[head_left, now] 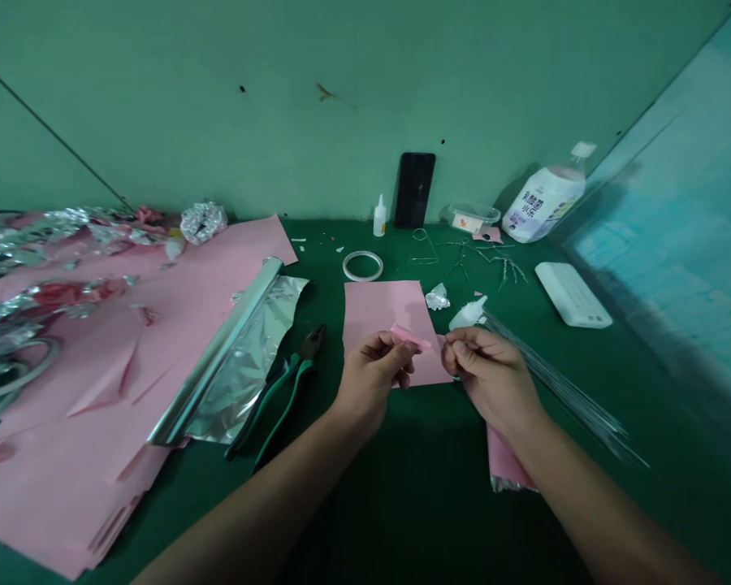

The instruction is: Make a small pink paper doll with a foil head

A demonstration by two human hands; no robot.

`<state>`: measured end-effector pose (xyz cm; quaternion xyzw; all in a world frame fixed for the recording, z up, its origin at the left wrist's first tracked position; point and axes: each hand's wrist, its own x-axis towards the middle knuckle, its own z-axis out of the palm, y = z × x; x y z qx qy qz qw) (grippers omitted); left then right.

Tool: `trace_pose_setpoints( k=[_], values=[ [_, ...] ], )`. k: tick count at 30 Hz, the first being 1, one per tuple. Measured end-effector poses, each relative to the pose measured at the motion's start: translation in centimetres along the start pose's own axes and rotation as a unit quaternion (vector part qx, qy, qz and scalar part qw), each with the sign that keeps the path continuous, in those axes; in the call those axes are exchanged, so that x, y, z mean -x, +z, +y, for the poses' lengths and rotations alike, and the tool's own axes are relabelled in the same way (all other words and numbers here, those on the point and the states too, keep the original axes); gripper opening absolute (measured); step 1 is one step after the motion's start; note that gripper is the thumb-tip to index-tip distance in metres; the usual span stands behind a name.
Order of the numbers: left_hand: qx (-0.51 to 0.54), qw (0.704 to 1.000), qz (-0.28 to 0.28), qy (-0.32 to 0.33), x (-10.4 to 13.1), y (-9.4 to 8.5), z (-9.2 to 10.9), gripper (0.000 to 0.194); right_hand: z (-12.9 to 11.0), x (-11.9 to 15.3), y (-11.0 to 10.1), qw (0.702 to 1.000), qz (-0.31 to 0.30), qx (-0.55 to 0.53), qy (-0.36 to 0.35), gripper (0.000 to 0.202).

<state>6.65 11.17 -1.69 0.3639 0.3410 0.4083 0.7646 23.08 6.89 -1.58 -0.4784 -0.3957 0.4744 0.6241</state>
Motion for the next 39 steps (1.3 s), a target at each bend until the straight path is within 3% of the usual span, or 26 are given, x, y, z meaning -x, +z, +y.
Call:
trace_pose_setpoints(
  k=[11,18,22,30,39],
  values=[
    [0.08,0.996,0.008,-0.04,0.6,0.9,0.2,0.019,0.9,0.5,0.7,0.999,0.042,0.004,-0.013,0.018],
    [0.104,0.993,0.033,-0.045,0.3,0.9,0.3,0.021,1.2,0.3,0.4,0.997,0.062,0.013,0.032,0.023],
    [0.105,0.993,0.033,-0.043,0.4,1.0,0.3,0.023,0.9,0.1,0.5,0.997,0.074,-0.012,0.027,0.016],
    [0.106,0.993,0.041,-0.044,0.4,1.2,0.5,0.016,1.4,0.2,0.3,0.999,0.027,-0.022,-0.016,0.011],
    [0.098,0.994,0.035,-0.045,0.5,0.9,0.3,0.013,1.2,0.5,0.2,0.997,0.032,0.057,-0.044,0.014]
  ],
)
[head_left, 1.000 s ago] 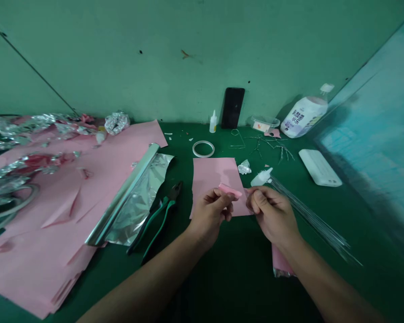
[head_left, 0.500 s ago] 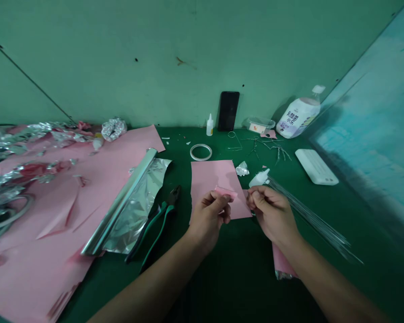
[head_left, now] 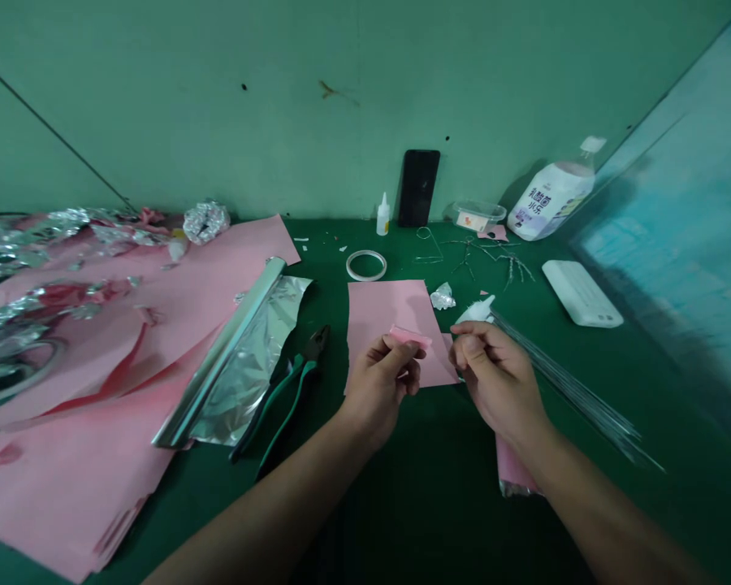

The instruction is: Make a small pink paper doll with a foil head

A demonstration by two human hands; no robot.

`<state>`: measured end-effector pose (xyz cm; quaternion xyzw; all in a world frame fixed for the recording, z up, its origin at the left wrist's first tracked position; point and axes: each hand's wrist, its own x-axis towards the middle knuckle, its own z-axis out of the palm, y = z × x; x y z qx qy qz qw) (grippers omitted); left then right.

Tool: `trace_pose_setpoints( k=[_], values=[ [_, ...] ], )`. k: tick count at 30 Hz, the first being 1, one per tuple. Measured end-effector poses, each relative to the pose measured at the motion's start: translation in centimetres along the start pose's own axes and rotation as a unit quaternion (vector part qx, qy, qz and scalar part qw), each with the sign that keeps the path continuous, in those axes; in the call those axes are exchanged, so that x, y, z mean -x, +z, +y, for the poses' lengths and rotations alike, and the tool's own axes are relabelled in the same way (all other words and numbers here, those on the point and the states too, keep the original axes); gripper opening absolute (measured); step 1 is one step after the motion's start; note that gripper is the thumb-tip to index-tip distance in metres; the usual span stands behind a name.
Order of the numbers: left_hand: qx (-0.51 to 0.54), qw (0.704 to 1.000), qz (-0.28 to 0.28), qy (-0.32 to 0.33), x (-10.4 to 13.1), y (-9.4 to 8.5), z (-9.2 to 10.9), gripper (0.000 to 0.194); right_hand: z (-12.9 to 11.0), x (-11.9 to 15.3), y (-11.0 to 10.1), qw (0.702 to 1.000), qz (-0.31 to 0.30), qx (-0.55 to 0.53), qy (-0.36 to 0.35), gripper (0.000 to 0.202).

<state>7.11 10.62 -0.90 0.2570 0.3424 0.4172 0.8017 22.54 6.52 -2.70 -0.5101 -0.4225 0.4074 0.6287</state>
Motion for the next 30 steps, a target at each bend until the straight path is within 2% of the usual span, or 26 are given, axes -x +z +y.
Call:
trace_pose_setpoints(
  k=[7,10,13,15,19,24,30],
  values=[
    [-0.001,1.0,0.006,-0.002,-0.2,-0.2,-0.2,0.014,-0.1,0.7,-0.2,0.997,-0.045,0.055,0.002,0.012],
    [-0.005,1.0,-0.006,-0.001,-0.1,-0.3,-0.3,0.015,-0.3,0.6,-0.1,0.998,-0.037,0.059,-0.012,0.009],
    [-0.007,1.0,-0.011,0.0,0.0,-0.3,-0.4,0.014,-0.9,0.4,0.0,0.996,-0.011,0.085,-0.03,0.015],
    [-0.014,1.0,-0.015,0.001,0.1,-0.3,-0.3,0.014,-1.4,0.4,0.3,0.992,-0.021,0.12,-0.017,0.013],
    [-0.031,0.999,-0.028,0.005,0.1,0.0,-0.3,0.013,-2.0,0.6,0.9,0.991,-0.049,0.122,0.018,0.029],
    [-0.053,0.998,-0.037,0.007,0.2,0.1,-0.4,0.015,-1.6,0.6,1.2,0.993,-0.013,0.112,0.035,0.02],
    [-0.072,0.996,-0.053,0.005,0.2,0.0,-0.3,0.017,-1.4,0.5,1.1,0.993,-0.019,0.114,0.029,0.017]
  ],
)
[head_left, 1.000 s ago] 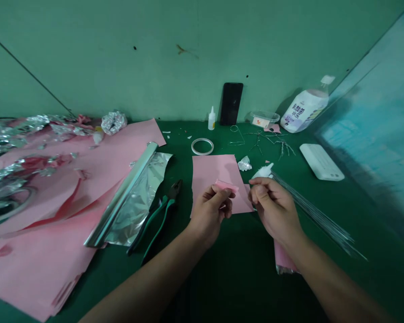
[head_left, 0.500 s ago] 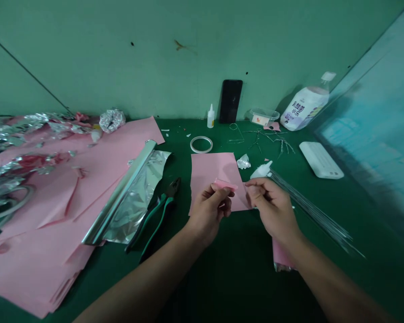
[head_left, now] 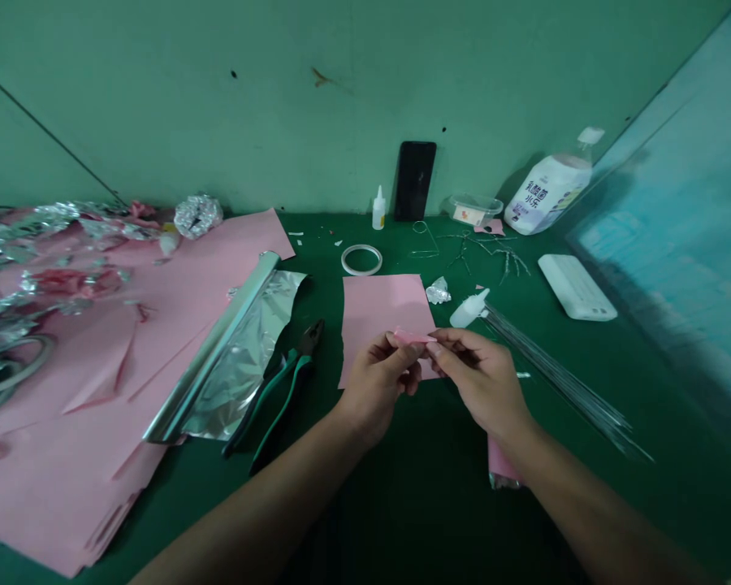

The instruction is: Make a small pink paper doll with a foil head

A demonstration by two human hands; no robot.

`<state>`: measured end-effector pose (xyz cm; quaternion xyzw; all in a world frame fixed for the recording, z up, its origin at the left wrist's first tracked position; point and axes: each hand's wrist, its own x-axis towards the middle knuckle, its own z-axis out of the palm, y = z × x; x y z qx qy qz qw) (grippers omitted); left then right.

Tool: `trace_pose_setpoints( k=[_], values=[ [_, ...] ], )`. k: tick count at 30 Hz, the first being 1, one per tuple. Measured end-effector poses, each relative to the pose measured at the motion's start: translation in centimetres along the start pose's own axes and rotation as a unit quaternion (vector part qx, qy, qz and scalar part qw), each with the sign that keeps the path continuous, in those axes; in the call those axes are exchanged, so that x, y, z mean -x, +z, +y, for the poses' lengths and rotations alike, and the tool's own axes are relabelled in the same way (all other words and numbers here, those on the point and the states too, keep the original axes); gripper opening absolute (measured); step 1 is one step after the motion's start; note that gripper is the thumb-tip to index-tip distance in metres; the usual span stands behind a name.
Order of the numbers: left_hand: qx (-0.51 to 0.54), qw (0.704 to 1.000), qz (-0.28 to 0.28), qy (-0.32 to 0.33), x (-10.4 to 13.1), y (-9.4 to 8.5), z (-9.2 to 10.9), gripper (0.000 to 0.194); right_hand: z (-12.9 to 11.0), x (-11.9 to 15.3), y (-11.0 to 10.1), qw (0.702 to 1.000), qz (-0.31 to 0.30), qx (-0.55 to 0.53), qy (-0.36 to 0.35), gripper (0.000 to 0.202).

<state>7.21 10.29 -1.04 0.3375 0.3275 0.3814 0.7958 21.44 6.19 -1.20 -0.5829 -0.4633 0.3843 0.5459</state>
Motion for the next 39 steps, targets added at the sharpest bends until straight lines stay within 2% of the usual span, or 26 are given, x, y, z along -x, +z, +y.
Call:
trace_pose_setpoints(
  k=[5,10,14,21,28,31,36,39],
  values=[
    [-0.018,0.999,-0.028,0.015,0.0,-0.1,0.1,0.018,-0.1,0.0,0.0,1.0,0.011,0.016,-0.015,0.014],
    [-0.046,0.998,-0.017,0.041,0.0,-0.1,0.3,0.027,-0.2,0.0,-0.2,0.998,0.018,0.046,-0.028,0.016],
    [-0.065,0.996,-0.011,0.066,0.0,-0.2,0.3,0.023,-0.3,0.0,-0.2,0.998,0.016,0.058,-0.032,0.017],
    [-0.064,0.996,-0.001,0.068,-0.1,-0.3,0.1,0.022,-0.2,0.1,-0.1,0.998,0.017,0.048,-0.042,0.014],
    [-0.09,0.994,-0.005,0.062,-0.2,-0.4,0.2,0.018,0.3,-0.2,-0.6,0.996,-0.034,-0.082,-0.015,0.014],
    [-0.108,0.991,-0.026,0.069,-0.3,-0.5,0.2,0.016,0.7,-0.6,-0.8,0.989,-0.074,-0.127,-0.009,0.027],
    [-0.129,0.989,-0.029,0.069,-0.4,-0.6,0.3,0.018,0.8,-0.7,-0.9,0.99,-0.081,-0.116,0.023,0.019],
    [-0.122,0.991,-0.025,0.055,-0.4,-0.7,0.4,0.018,0.7,-0.5,-1.0,0.992,-0.084,-0.096,0.017,0.019]
  ],
)
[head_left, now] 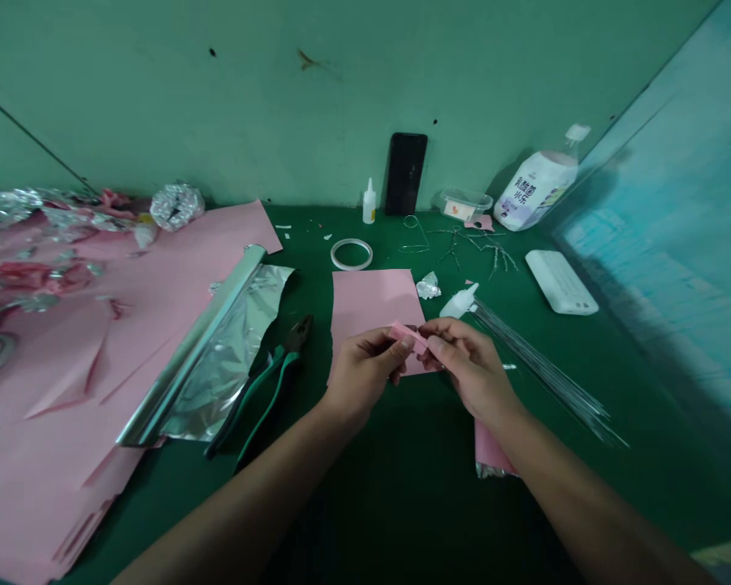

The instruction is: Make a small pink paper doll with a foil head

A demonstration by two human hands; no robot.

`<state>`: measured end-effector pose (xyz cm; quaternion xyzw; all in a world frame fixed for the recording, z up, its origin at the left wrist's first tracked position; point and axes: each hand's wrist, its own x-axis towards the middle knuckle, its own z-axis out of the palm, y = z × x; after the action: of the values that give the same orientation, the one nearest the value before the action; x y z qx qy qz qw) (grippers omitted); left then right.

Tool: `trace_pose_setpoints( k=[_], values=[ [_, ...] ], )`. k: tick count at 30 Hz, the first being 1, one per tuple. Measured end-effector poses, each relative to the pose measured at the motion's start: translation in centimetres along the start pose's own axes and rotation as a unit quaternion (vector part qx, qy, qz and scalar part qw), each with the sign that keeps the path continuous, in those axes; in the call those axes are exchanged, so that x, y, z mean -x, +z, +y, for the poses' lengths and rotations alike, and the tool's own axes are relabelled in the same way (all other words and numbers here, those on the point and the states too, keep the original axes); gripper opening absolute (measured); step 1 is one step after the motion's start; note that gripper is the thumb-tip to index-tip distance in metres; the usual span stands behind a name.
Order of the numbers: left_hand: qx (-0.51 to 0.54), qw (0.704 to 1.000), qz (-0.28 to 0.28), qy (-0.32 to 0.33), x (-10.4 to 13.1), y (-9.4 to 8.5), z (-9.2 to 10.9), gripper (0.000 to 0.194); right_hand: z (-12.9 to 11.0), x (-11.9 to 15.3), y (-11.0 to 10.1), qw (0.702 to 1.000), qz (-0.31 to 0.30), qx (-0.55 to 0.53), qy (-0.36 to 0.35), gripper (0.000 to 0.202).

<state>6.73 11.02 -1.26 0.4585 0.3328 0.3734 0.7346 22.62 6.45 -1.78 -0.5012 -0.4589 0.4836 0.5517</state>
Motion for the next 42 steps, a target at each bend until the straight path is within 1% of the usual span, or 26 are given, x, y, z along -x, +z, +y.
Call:
trace_pose_setpoints(
  k=[2,4,6,8,10,13,17,22,26,29,33,39,41,42],
  values=[
    [0.027,0.999,-0.006,-0.021,0.0,-0.2,0.0,0.018,-0.1,0.0,-0.1,1.0,-0.011,-0.006,-0.028,0.022],
    [0.069,0.996,-0.027,-0.057,-0.1,-0.3,0.2,0.019,-0.2,0.0,-0.4,0.998,-0.04,-0.025,-0.048,0.034],
    [0.105,0.988,-0.059,-0.1,-0.1,-0.5,0.4,0.02,-0.3,0.0,-0.7,0.995,-0.084,-0.037,-0.04,0.051],
    [0.13,0.978,-0.088,-0.141,-0.1,-0.6,0.6,0.022,-0.5,0.1,-0.9,0.991,-0.126,-0.044,-0.014,0.064],
    [0.142,0.969,-0.111,-0.167,0.0,-0.7,0.8,0.023,-0.9,0.3,-0.9,0.985,-0.164,-0.053,0.008,0.068],
    [0.149,0.962,-0.141,-0.181,0.1,-0.8,0.8,0.024,-1.3,0.4,-0.8,0.979,-0.193,-0.065,0.02,0.063],
    [0.15,0.953,-0.181,-0.189,0.0,-1.1,0.7,0.024,-1.3,0.3,-0.8,0.978,-0.196,-0.062,0.014,0.058],
    [0.159,0.946,-0.2,-0.2,-0.2,-1.4,0.5,0.029,-0.6,0.1,-0.9,0.975,-0.209,-0.07,-0.012,0.058],
    [0.151,0.948,-0.2,-0.196,-0.2,-1.3,0.5,0.03,-0.4,0.1,-0.9,0.976,-0.204,-0.072,-0.019,0.054],
    [0.144,0.953,-0.184,-0.194,-0.3,-1.3,0.5,0.028,-0.5,0.1,-0.9,0.976,-0.204,-0.071,-0.027,0.052],
    [0.137,0.958,-0.171,-0.185,-0.4,-1.3,0.4,0.024,-0.7,0.1,-1.0,0.979,-0.196,-0.04,-0.041,0.051],
    [0.156,0.953,-0.174,-0.192,-0.4,-1.3,0.4,0.023,-0.7,0.0,-1.2,0.984,-0.169,0.004,-0.05,0.059],
    [0.153,0.951,-0.183,-0.196,-0.4,-1.3,0.4,0.023,-0.5,-0.1,-1.4,0.984,-0.169,-0.013,-0.045,0.064],
    [0.149,0.951,-0.186,-0.196,-0.5,-1.4,0.4,0.023,-0.4,-0.1,-1.4,0.984,-0.168,-0.032,-0.04,0.063]
  ],
)
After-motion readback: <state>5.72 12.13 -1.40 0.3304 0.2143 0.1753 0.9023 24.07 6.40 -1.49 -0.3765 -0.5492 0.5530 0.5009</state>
